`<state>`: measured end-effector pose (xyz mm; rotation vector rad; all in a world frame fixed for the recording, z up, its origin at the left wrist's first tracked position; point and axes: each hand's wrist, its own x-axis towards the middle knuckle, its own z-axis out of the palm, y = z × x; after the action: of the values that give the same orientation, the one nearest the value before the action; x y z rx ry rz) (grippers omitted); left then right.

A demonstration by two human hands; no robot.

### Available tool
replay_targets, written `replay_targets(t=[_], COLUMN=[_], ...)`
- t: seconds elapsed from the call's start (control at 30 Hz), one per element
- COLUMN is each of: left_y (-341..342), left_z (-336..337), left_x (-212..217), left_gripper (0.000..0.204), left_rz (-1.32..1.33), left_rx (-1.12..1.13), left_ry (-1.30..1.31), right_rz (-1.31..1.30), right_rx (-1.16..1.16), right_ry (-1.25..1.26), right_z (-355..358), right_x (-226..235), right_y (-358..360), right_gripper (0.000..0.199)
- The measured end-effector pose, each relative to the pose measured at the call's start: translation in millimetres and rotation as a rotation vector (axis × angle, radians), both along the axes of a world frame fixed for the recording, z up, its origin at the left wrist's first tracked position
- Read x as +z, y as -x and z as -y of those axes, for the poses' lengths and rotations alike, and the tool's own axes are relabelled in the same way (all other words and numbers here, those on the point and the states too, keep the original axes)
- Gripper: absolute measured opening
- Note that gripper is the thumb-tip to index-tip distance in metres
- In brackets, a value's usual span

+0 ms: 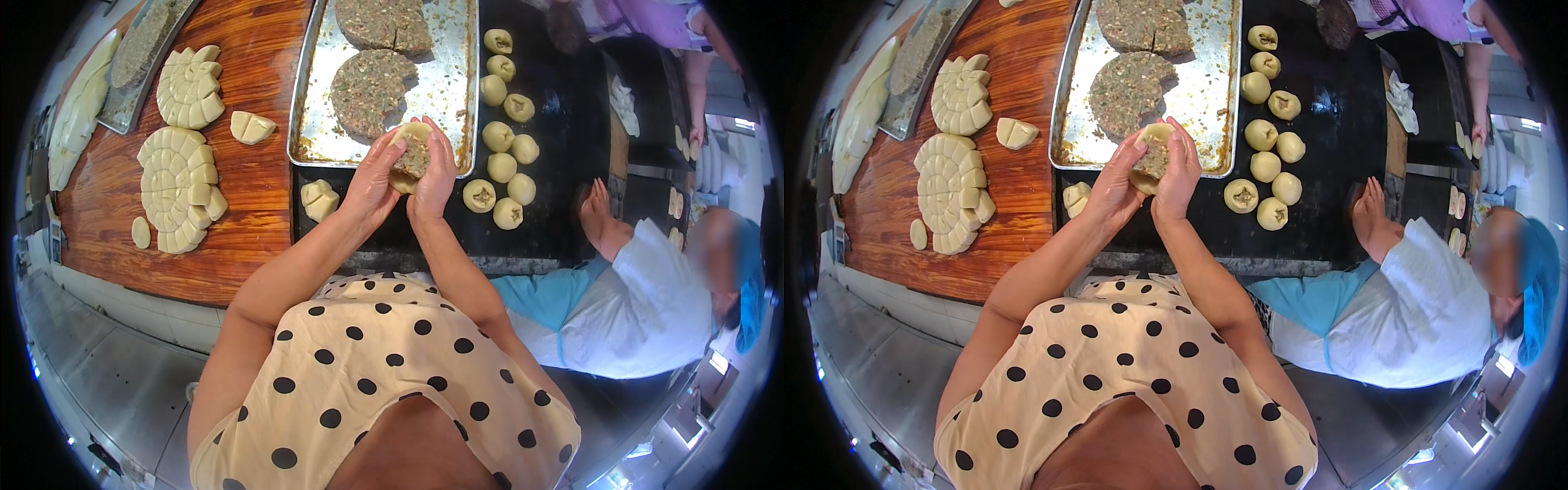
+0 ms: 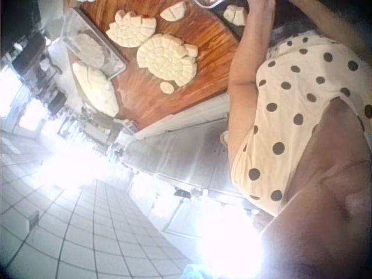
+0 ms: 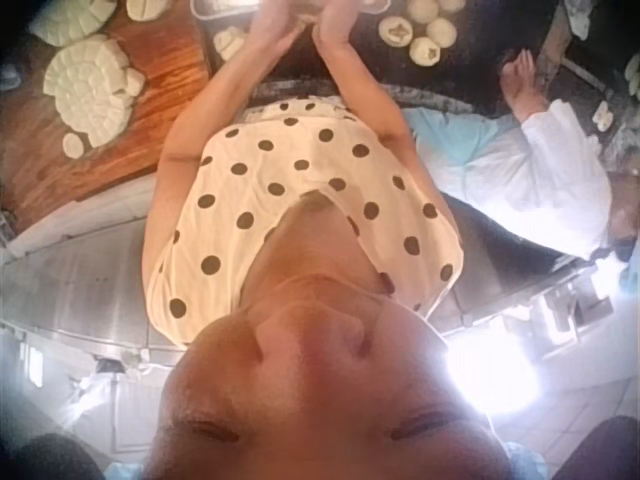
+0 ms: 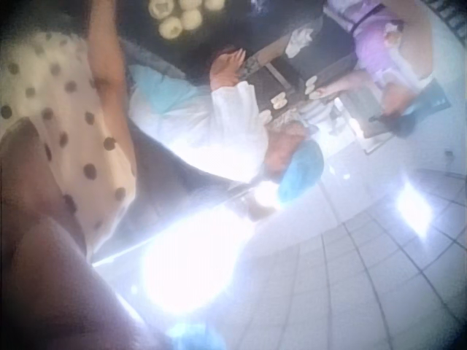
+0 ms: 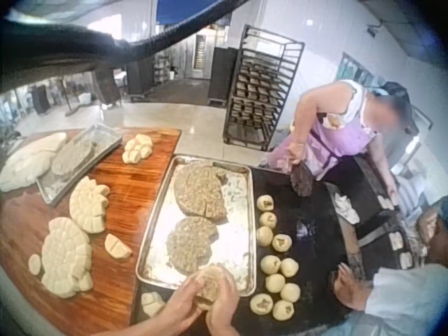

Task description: The person takes pieces of dough and fills them with a meat mixture, shaping them into rounds on a prep table.

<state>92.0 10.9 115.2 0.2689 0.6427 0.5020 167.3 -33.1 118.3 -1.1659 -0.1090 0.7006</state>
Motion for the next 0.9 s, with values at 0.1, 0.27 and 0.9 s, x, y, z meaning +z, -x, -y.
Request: replay_targets(t=[0.1,0.27,0.9], left_y=[-0.8,-7.6,-9.7], left_z=[0.8,7.9,-7.3], left_x=[1.4,1.1,-5.9], left_gripper=[0.040,0.032,0.048], left_rz=[0.001,0.021,0.016], left_rx=[-0.004,0.029,0.087], left_ry=[-0.003,-0.018,-0.153], right_rz=[0.091,0.192,-0.363], right_rx=[-0.006,-0.035,-0.072], right_ry=[0.005,-0.003,-0.008], right_z=[1.0,6.4,-9.9], right_x=[-0.2,-6.2,0.1], right_y=[-0.3,0.6,6.0], right_gripper=[0.034,0.036,0.039])
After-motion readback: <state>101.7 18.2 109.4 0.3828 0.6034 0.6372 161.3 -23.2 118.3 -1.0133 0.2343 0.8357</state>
